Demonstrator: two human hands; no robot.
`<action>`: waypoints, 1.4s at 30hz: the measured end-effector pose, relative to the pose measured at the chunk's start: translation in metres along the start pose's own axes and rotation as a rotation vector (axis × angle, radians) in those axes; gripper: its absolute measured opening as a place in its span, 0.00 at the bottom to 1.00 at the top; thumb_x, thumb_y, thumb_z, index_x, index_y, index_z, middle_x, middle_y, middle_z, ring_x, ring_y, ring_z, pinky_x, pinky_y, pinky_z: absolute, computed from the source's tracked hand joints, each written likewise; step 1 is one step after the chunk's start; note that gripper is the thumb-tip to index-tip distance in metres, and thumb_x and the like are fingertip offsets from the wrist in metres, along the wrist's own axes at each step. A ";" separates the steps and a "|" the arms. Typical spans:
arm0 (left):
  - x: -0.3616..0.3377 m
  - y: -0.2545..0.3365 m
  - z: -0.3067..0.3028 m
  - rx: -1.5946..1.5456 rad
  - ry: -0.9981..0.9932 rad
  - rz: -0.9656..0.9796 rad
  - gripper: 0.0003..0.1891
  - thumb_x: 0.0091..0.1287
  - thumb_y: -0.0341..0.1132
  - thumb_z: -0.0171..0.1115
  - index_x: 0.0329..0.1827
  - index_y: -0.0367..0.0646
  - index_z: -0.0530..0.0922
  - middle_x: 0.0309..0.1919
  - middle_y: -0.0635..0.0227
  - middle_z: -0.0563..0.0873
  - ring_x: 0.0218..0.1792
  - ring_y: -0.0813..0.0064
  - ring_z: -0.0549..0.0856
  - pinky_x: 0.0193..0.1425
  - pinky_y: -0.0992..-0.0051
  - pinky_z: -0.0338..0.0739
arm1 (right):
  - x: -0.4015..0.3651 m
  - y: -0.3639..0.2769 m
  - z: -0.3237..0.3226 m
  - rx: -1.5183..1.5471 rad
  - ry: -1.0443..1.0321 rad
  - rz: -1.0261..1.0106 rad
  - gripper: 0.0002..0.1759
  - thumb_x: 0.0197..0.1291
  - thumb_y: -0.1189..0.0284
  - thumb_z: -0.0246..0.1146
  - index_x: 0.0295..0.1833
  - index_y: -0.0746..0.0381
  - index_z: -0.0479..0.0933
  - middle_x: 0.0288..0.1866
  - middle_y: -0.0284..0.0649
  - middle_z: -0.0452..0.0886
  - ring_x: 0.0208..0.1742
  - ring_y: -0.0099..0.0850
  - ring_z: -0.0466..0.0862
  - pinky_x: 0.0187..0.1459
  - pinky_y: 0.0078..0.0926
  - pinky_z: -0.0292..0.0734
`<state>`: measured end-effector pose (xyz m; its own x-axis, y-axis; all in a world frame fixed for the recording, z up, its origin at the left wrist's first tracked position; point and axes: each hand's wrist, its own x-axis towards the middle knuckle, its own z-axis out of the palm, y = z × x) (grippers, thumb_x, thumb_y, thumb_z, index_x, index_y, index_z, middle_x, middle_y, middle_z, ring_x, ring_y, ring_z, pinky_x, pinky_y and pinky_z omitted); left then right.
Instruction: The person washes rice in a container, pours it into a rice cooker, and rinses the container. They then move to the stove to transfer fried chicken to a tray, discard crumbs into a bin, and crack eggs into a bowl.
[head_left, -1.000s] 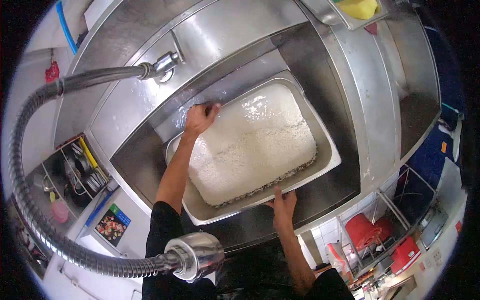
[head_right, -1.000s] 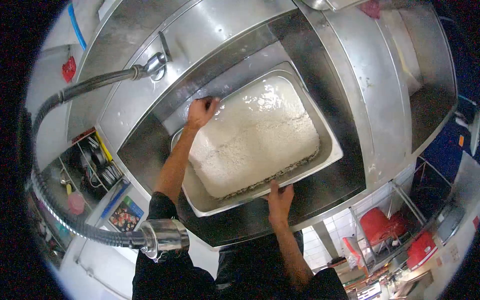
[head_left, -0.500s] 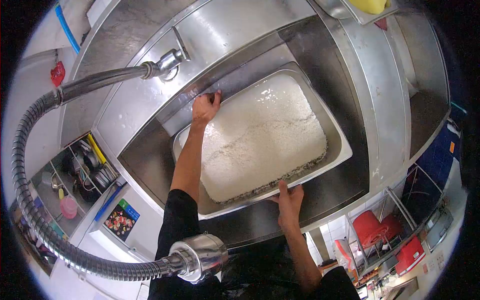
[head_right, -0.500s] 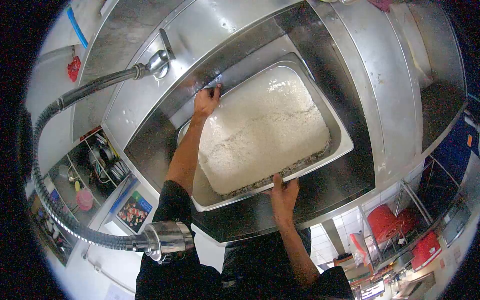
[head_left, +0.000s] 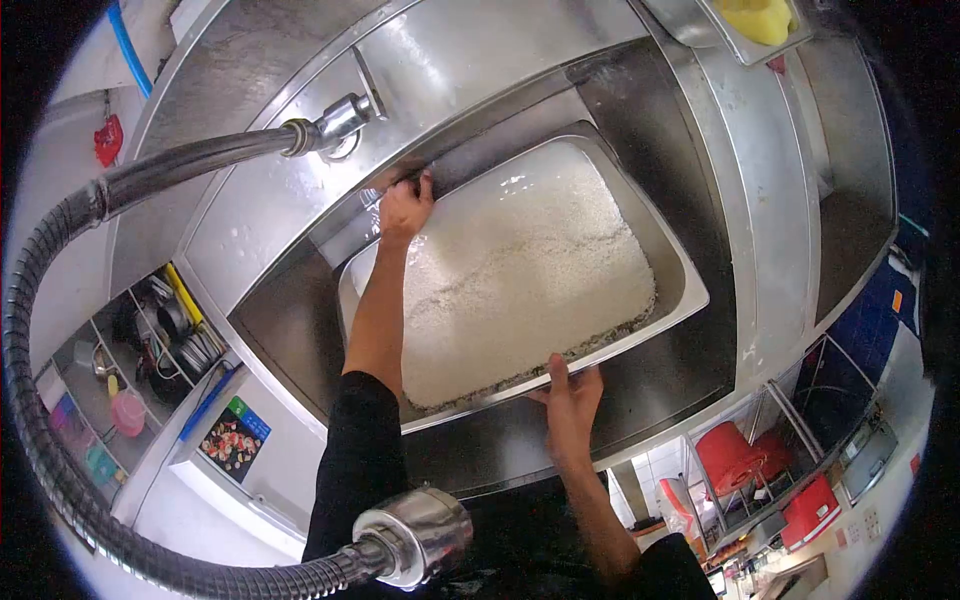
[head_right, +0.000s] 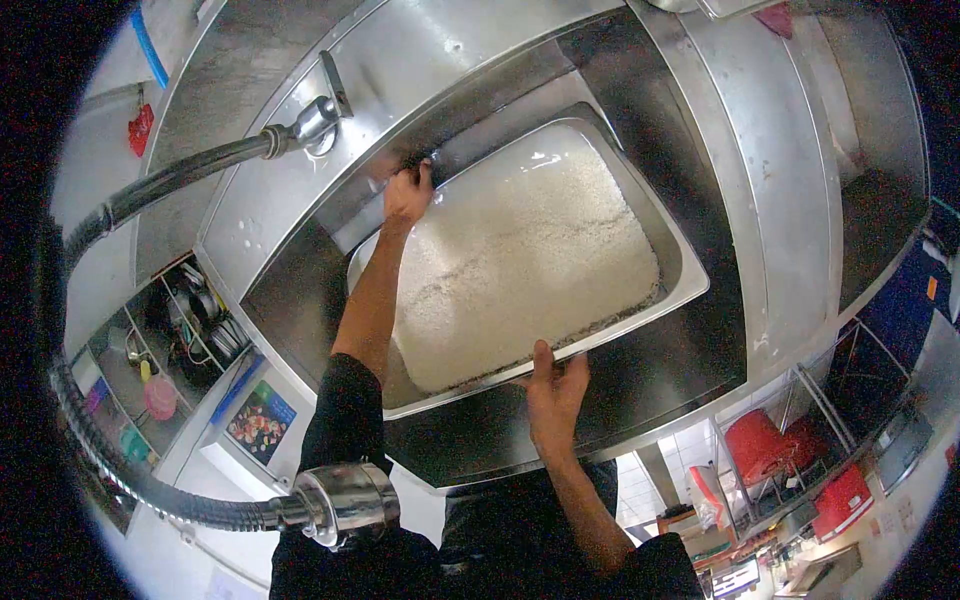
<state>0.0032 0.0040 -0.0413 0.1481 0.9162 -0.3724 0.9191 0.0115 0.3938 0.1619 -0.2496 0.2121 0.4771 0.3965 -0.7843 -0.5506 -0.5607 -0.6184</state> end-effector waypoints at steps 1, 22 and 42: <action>0.001 -0.003 0.002 0.021 0.038 0.022 0.32 0.68 0.57 0.44 0.31 0.33 0.81 0.31 0.37 0.82 0.37 0.39 0.82 0.45 0.50 0.76 | -0.001 -0.002 0.001 -0.007 0.004 0.034 0.22 0.66 0.66 0.60 0.59 0.68 0.65 0.48 0.43 0.75 0.45 0.31 0.80 0.38 0.30 0.86; -0.011 0.002 0.004 0.003 0.258 0.114 0.21 0.71 0.44 0.45 0.33 0.38 0.82 0.28 0.47 0.84 0.31 0.45 0.83 0.39 0.53 0.79 | -0.004 -0.013 0.018 -0.007 0.028 0.019 0.20 0.67 0.68 0.59 0.58 0.67 0.66 0.48 0.41 0.73 0.44 0.27 0.79 0.34 0.25 0.87; -0.010 -0.005 0.012 0.121 0.178 0.089 0.22 0.70 0.45 0.48 0.29 0.36 0.82 0.29 0.47 0.84 0.31 0.45 0.83 0.40 0.53 0.78 | -0.005 -0.020 0.027 -0.002 0.024 0.013 0.22 0.66 0.66 0.60 0.59 0.68 0.65 0.51 0.44 0.74 0.45 0.30 0.80 0.34 0.26 0.88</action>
<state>0.0010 -0.0101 -0.0493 0.1736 0.9678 -0.1821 0.9440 -0.1109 0.3108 0.1520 -0.2210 0.2273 0.4864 0.3717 -0.7907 -0.5555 -0.5670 -0.6082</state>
